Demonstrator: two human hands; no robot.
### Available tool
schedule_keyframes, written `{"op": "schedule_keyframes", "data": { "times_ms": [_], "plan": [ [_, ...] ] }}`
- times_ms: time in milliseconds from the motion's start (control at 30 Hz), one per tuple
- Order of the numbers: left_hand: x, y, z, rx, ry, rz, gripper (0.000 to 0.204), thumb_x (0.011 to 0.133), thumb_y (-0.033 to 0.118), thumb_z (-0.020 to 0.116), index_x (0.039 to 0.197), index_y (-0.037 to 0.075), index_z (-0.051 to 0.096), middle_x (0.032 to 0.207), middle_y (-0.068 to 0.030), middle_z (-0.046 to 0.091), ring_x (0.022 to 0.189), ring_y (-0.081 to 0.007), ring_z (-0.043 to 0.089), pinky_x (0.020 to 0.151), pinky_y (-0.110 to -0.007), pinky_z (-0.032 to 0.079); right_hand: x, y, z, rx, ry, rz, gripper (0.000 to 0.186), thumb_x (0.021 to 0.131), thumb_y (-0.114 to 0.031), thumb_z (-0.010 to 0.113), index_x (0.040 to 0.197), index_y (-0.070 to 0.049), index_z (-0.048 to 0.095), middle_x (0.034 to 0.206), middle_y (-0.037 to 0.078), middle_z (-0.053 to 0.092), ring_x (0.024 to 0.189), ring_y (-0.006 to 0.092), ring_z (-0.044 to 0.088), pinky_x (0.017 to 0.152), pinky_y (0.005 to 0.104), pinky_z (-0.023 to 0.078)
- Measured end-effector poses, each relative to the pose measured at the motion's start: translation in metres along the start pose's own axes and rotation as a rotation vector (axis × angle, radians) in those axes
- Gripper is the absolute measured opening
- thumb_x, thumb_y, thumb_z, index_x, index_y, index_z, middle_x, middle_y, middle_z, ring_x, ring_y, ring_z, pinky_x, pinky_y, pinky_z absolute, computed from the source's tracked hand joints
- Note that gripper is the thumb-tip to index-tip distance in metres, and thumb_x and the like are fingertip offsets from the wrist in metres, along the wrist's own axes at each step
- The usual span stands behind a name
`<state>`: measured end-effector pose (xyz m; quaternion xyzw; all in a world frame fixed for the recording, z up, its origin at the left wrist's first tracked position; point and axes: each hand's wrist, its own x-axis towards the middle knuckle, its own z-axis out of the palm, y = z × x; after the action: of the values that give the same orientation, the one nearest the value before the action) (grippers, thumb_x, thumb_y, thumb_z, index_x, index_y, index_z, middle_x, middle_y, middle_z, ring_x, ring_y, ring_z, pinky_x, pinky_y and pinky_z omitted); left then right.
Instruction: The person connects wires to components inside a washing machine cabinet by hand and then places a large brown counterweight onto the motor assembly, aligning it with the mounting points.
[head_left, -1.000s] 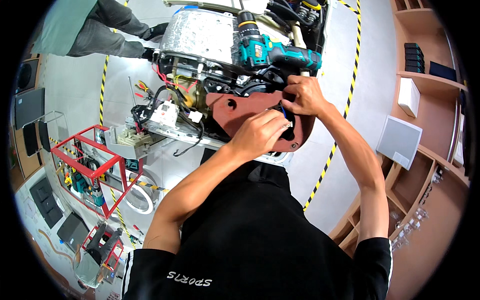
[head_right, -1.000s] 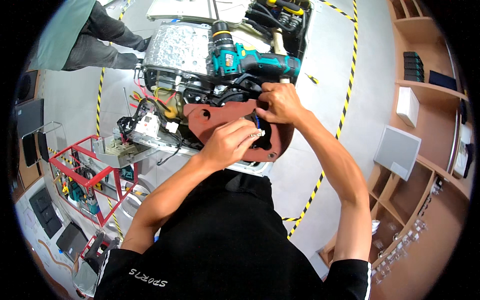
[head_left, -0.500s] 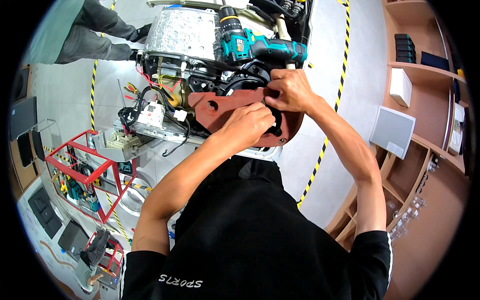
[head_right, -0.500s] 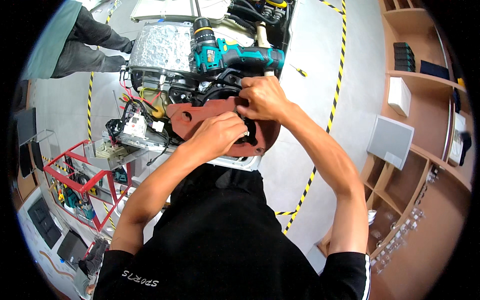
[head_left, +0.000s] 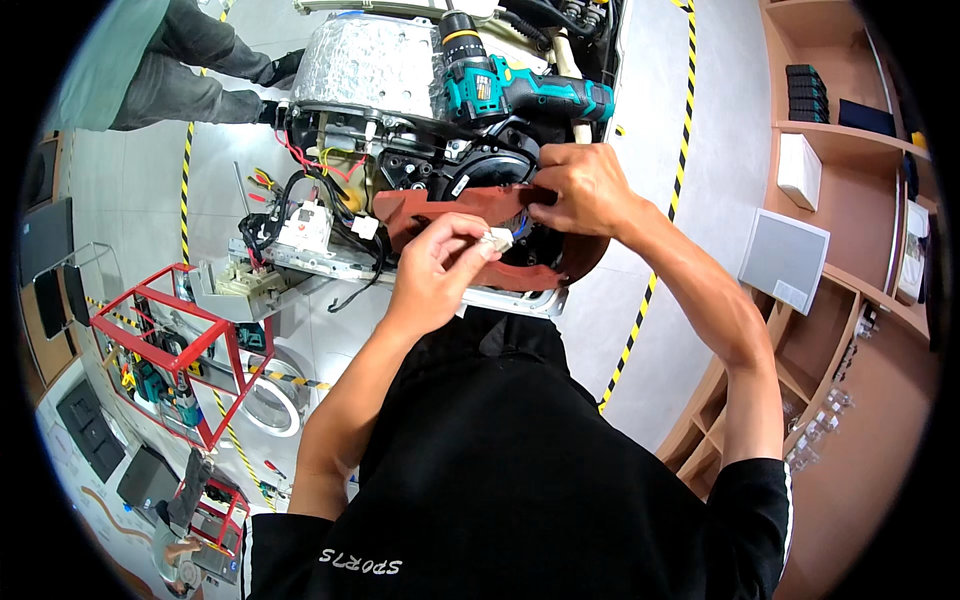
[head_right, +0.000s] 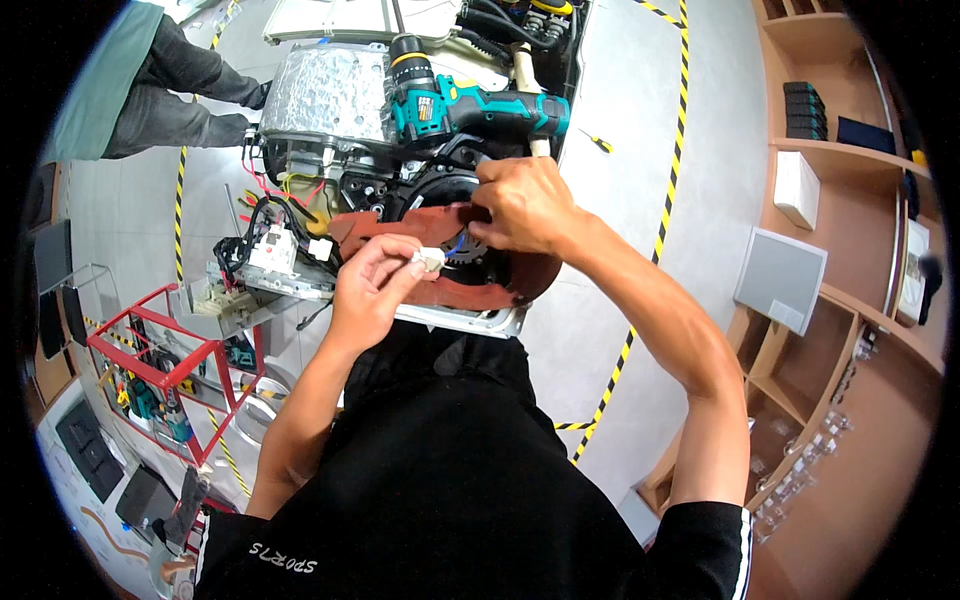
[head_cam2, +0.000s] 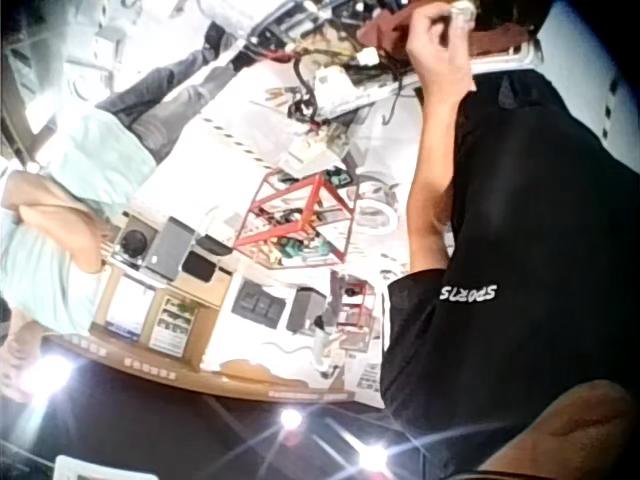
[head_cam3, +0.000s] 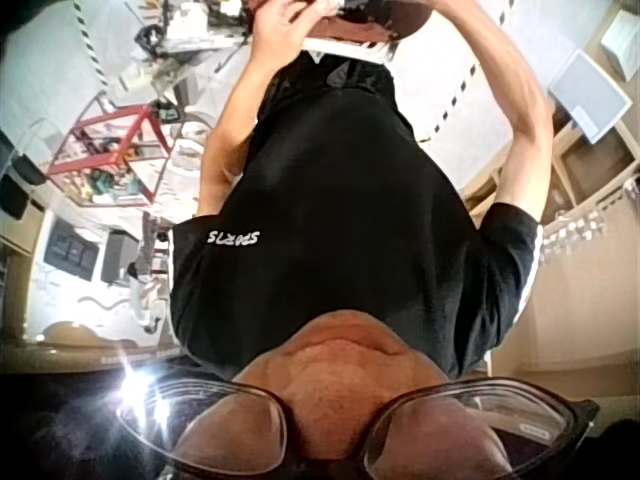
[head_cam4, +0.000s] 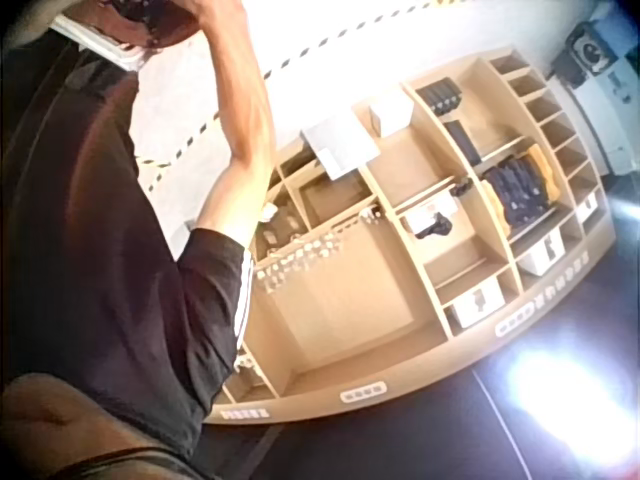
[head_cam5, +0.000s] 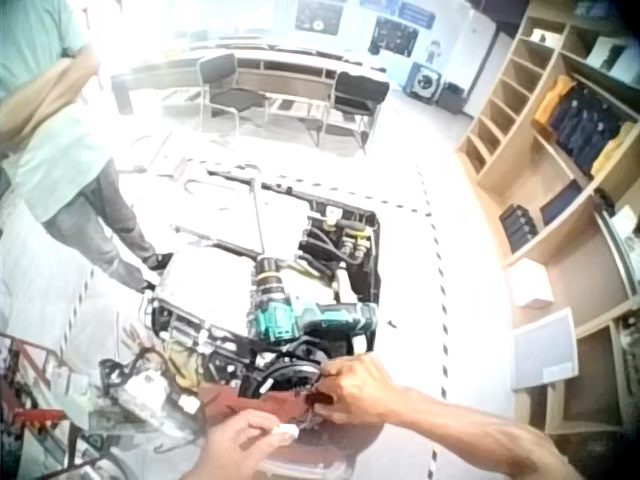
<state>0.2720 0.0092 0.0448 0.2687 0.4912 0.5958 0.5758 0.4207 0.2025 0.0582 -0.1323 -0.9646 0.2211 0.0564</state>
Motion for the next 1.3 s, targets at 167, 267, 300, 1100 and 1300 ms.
{"op": "schedule_keyframes", "data": {
  "times_ms": [167, 267, 300, 1100, 1300],
  "plan": [
    [0.001, -0.013, 0.007, -0.162, 0.212, -0.244, 0.012, 0.095, 0.003, 0.054, 0.105, -0.004, 0.051, 0.104, -0.0147, 0.061, 0.087, -0.0182, 0.068, 0.07, -0.027, 0.058, 0.003, 0.024, 0.013, 0.037, -0.043, 0.082, 0.025, 0.061, -0.025, 0.073, 0.072, -0.002, 0.07, 0.069, 0.008, 0.056, 0.062, 0.0293, 0.059, 0.054, 0.0406, 0.045],
    [0.011, -0.025, 0.006, 0.043, 0.128, -0.082, 0.012, 0.096, 0.004, 0.053, 0.105, -0.002, 0.05, 0.112, -0.0153, 0.061, 0.085, -0.0184, 0.067, 0.068, -0.028, 0.057, 0.005, 0.038, 0.022, 0.071, -0.063, 0.094, 0.027, 0.062, -0.026, 0.072, 0.073, -0.001, 0.07, 0.069, 0.01, 0.056, 0.064, 0.03, 0.059, 0.056, 0.0408, 0.044],
    [0.012, -0.025, 0.007, 0.15, 0.084, -0.019, 0.014, 0.095, 0.004, 0.054, 0.107, -0.001, 0.05, 0.117, -0.0175, 0.061, 0.085, -0.0215, 0.067, 0.069, -0.03, 0.056, 0.006, 0.04, 0.022, 0.07, -0.07, 0.094, 0.027, 0.062, -0.026, 0.072, 0.073, -0.001, 0.07, 0.069, 0.01, 0.056, 0.064, 0.0302, 0.059, 0.056, 0.0408, 0.044],
    [0.034, 0.01, 0.022, 1.047, -0.589, -0.003, 0.014, 0.098, 0.014, 0.049, 0.106, 0.003, 0.048, 0.086, -0.0169, 0.068, 0.071, -0.0308, 0.065, 0.057, -0.044, 0.048, 0.005, 0.052, 0.03, 0.034, -0.132, 0.048, 0.024, 0.065, -0.029, 0.073, 0.077, -0.008, 0.072, 0.076, 0.009, 0.058, 0.071, 0.0333, 0.06, 0.059, 0.0434, 0.046],
    [0.019, 0.016, -0.045, 0.201, 0.087, -0.06, 0.016, 0.102, 0.015, 0.044, 0.109, 0.001, 0.044, 0.097, -0.0135, 0.063, 0.065, -0.0114, 0.06, 0.052, -0.021, 0.049, 0.006, 0.051, 0.029, 0.008, -0.129, 0.025, 0.025, 0.067, -0.028, 0.072, 0.078, -0.006, 0.073, 0.076, 0.01, 0.058, 0.07, 0.0334, 0.06, 0.059, 0.0434, 0.046]
  ]
}}
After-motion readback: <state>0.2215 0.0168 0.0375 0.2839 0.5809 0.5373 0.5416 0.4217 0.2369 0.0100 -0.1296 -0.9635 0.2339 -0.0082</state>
